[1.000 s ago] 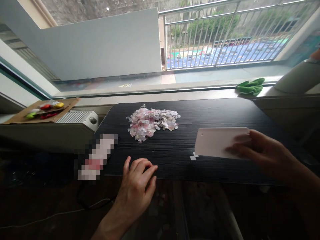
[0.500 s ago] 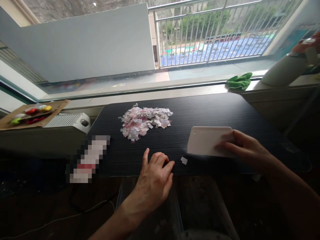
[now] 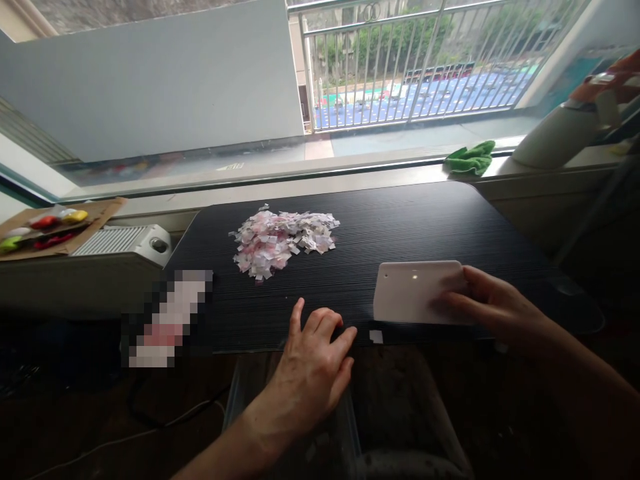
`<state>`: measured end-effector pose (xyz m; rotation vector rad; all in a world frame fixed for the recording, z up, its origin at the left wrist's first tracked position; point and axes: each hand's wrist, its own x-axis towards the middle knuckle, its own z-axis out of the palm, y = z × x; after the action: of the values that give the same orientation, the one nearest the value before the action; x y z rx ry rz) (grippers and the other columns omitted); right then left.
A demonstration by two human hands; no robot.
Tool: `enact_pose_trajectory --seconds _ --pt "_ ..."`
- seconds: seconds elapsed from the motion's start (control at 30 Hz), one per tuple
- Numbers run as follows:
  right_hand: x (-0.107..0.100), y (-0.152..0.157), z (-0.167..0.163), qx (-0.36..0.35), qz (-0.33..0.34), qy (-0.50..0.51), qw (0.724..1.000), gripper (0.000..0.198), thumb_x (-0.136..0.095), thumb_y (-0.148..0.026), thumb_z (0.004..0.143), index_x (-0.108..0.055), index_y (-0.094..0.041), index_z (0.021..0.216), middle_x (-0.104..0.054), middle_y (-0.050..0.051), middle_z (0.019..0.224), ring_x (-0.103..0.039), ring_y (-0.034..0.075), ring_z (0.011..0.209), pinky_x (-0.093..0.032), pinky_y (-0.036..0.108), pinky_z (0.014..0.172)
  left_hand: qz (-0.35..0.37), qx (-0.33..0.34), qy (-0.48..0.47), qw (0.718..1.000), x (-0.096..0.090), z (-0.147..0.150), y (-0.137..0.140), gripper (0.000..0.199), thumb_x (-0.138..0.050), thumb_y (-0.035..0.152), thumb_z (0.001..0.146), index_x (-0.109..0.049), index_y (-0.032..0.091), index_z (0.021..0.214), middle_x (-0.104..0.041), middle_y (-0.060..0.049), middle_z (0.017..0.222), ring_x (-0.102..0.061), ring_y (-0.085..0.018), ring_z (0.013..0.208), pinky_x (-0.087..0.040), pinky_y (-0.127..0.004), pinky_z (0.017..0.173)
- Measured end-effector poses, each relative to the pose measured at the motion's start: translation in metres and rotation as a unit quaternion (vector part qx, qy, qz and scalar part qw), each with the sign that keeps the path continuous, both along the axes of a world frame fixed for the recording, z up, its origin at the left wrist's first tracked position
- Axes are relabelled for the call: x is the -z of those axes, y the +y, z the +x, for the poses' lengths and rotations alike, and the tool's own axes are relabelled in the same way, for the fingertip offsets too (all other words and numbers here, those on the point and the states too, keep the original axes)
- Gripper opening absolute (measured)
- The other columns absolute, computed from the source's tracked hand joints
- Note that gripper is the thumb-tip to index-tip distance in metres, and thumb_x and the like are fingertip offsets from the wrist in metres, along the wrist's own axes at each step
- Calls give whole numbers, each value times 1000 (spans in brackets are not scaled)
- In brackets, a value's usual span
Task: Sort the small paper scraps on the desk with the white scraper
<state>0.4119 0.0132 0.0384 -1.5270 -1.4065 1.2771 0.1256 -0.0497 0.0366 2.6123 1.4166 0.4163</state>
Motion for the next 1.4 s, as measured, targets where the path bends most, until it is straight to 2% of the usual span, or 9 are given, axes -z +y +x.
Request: enact_pose_trajectory --seconds 0.23,0.53,0.77,0.9,1.0,1.1,1.2,1.3,1.4 --pt "5 -7 1 -7 -43 4 999 38 -72 -52 67 -63 -23 89 -72 4 79 -70 27 75 -60 37 63 -7 23 11 1000 -1 10 -4 32 -55 20 85 -57 24 117 -57 -5 110 -50 -22 114 -19 -60 114" --pt "-15 -14 -14 -12 -77 15 997 38 -74 -50 65 -62 -22 89 -71 3 80 -70 26 79 -59 37 69 -8 33 9 999 0 15 -6 31 -58 24 85 -57 24 116 -57 -5 110 -49 -22 114 -20 -60 114" --pt "-22 -27 -6 -2 -68 -11 998 45 -73 -56 65 -62 -20 91 -73 6 85 -69 27 81 -58 35 67 -25 52 -8 998 -4 13 -19 29 -55 27 88 -56 24 116 -58 -3 112 -48 -20 118 -16 -57 117" --pt "-26 -26 -6 48 4 -16 999 37 -73 -55 66 -62 -25 83 -73 4 82 -70 26 79 -57 34 70 -33 53 -3 998 -11 5 -22 32 -53 22 88 -55 25 120 -58 -4 113 -48 -21 118 -20 -58 116" --pt "-20 -7 -17 74 98 -16 992 34 -72 -54 67 -58 -26 81 -73 3 80 -70 26 81 -56 38 78 -17 7 -10 1000 -11 -7 -14 34 -53 18 86 -57 24 119 -59 -5 110 -50 -22 115 -23 -60 113" --pt "-10 23 -39 46 181 -47 981 34 -67 -55 72 -55 -25 82 -74 6 83 -70 27 84 -55 41 77 12 -60 -24 998 -6 -23 -5 34 -53 16 84 -59 23 117 -60 -6 108 -52 -23 111 -24 -63 111" --pt "-3 53 -64 5 242 -83 967 26 -61 -48 81 -52 -24 85 -75 9 89 -70 27 87 -55 40 75 34 -112 -33 993 0 -38 -2 34 -53 15 83 -61 23 115 -61 -6 106 -54 -23 108 -28 -64 108" --pt "0 76 -89 -37 271 -118 955 17 -56 -39 85 -50 -23 87 -75 11 96 -70 26 88 -54 37 68 39 -136 -23 990 5 -50 -5 34 -53 15 82 -61 23 114 -61 -6 104 -55 -23 105 -31 -63 107" --pt "1 90 -107 -58 278 -112 952 14 -52 -36 87 -48 -23 86 -75 12 99 -71 26 89 -53 33 62 37 -149 -15 988 9 -56 -9 33 -52 15 82 -61 22 113 -60 -6 105 -55 -23 105 -32 -63 107"
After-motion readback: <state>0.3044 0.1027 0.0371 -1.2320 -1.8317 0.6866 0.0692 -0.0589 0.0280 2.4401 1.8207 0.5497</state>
